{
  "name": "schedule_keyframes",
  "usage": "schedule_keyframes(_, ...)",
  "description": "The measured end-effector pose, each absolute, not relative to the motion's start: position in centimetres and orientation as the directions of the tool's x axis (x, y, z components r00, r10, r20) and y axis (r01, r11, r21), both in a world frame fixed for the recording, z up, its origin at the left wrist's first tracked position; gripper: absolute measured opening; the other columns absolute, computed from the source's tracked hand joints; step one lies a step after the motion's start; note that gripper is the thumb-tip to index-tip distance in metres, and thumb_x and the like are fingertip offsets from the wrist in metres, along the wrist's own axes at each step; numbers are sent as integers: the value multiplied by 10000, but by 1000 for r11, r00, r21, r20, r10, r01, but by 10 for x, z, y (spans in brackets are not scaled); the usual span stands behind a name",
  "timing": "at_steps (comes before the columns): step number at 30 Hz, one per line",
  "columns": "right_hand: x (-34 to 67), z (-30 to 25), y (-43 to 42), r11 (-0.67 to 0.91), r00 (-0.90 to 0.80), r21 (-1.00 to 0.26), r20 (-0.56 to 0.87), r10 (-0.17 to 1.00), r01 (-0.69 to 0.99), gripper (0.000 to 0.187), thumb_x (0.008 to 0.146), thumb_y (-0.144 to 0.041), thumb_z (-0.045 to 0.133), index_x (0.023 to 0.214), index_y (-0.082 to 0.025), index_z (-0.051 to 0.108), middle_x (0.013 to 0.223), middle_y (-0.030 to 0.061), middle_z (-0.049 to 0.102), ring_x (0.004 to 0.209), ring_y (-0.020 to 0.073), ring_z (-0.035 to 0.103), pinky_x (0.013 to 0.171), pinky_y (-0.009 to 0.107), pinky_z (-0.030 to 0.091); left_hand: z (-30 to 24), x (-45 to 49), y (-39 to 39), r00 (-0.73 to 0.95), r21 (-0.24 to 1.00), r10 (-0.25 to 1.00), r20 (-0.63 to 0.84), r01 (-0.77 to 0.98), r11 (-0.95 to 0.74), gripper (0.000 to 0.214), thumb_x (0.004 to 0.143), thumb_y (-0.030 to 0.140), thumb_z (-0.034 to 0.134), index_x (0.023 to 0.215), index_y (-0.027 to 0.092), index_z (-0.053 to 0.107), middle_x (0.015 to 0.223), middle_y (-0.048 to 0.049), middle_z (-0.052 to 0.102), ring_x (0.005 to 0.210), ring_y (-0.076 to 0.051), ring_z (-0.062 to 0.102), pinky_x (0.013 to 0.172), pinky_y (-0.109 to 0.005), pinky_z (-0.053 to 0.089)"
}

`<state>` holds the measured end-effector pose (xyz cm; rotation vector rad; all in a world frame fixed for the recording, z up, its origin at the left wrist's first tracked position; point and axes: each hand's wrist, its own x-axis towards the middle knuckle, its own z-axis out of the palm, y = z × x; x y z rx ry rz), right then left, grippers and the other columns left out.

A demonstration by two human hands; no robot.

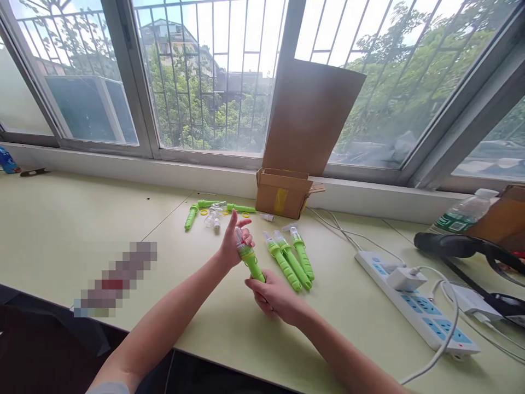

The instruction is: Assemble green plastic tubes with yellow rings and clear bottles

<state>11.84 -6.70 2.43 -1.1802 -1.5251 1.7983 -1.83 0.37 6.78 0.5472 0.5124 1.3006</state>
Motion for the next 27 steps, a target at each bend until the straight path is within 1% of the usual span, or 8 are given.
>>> schedule_keyframes(3,116,16,-64,20,-332,-939,-101,938,344,225,802,-356,521,697,-228,367,492,-88,340,405,82,309,415,221,221,61,-11,3,71,693,993,-97,-711,118,617,635,715,644,886,162,535,454,61,469,391,-98,470,459,-228,408)
schedule_keyframes(6,120,12,-60,269,-177,-759,202,963,593,158,813,-270,475,691,-218,390,566,-36,433,516,125,390,508,252,258,61,-1,-5,34,731,999,-24,-681,40,548,650,641,692,872,167,530,476,54,488,436,-112,511,504,-236,422)
schedule_keyframes(10,123,9,-58,278,-129,-579,286,950,767,77,827,-224,434,750,-222,439,577,-17,462,530,158,413,529,267,233,68,5,-14,6,725,999,41,-688,-26,437,686,563,704,782,182,514,436,76,437,416,-102,480,528,-243,428)
schedule_keyframes(16,122,7,-57,261,-138,-509,266,954,820,61,834,-226,448,773,-223,446,599,6,490,524,168,416,525,279,193,72,-1,-10,-70,700,996,-50,-714,-15,487,622,573,748,726,189,468,439,81,432,398,-98,477,496,-242,420)
schedule_keyframes(19,122,11,-58,299,-174,-572,264,949,764,125,840,-244,449,726,-225,401,580,-7,456,521,155,381,525,282,194,75,-4,-11,-31,701,999,-23,-713,-6,491,635,550,751,625,195,411,395,98,345,346,-79,407,449,-239,394)
schedule_keyframes(23,120,16,-61,346,-275,-754,225,935,558,243,834,-296,478,654,-222,332,571,-33,398,522,124,341,512,265,217,77,-7,-11,48,697,999,-13,-716,44,479,669,534,734,599,195,404,382,99,315,327,-69,370,418,-231,365)
schedule_keyframes(25,120,18,-62,268,-335,-863,124,934,428,286,815,-324,515,643,-221,310,551,-54,353,497,103,310,487,250,216,76,-8,-9,76,697,996,-40,-713,82,475,665,546,733,605,192,422,378,101,306,322,-67,363,413,-228,360)
schedule_keyframes(27,124,22,-62,60,-428,-955,-73,901,289,304,804,-364,540,667,-229,305,510,-83,292,440,80,248,440,232,179,75,-9,-8,131,686,990,-47,-716,127,473,662,565,728,617,188,446,375,104,295,318,-64,351,408,-225,358)
